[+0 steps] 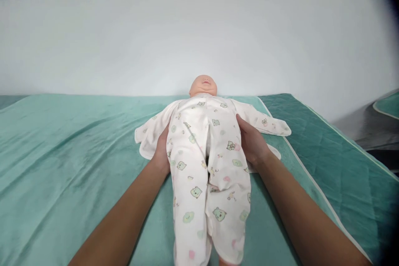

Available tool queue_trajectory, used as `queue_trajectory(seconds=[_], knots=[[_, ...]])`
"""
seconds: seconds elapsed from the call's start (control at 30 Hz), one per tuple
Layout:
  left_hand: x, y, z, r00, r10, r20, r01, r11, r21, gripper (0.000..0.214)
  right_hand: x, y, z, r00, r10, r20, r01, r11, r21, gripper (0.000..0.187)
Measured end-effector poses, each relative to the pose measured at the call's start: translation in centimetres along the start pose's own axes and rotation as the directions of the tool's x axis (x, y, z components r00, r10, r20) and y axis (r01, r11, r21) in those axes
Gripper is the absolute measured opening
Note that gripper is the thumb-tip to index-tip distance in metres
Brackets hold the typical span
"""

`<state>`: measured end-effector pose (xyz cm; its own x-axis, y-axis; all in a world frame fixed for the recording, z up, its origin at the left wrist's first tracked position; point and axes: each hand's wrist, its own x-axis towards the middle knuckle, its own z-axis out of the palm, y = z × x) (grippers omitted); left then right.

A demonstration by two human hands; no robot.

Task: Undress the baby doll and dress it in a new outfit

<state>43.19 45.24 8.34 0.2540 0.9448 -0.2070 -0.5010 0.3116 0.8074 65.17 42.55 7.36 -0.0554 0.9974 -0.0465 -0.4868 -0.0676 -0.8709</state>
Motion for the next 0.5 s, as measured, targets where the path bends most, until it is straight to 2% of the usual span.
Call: queue_trajectory(seconds=[0.1, 0.2, 0.4, 0.5], knots=[[0.3, 0.2, 0.3, 0.991, -0.107, 0.077, 0.105, 0.994, 0.029, 0.058, 0.3, 0.1, -0.2, 1.0, -0.017, 0.001, 0.017, 1.0, -0.019, 0.059], [0.6, 0.4, 0.2, 0.98, -0.139, 0.145, 0.129, 0.989, 0.079, 0.068, 0.7, 0.4, -0.6, 0.999, -0.034, 0.011, 0.035, 0.995, -0.089, 0.058], [1.6, -0.3, -0.4, 0.972, -0.117, 0.204, 0.074, 0.976, 0.206, 0.069, 1.1, 0.9, -1.4, 0.999, -0.04, 0.014, 0.042, 0.981, -0.191, 0.055], [1.4, -0.5, -0.3, 0.989, 0.005, 0.145, -0.047, 0.956, 0.29, 0.072, 0.3, 0.9, -1.1, 0.987, -0.135, -0.081, 0.101, 0.936, -0.337, 0.055]])
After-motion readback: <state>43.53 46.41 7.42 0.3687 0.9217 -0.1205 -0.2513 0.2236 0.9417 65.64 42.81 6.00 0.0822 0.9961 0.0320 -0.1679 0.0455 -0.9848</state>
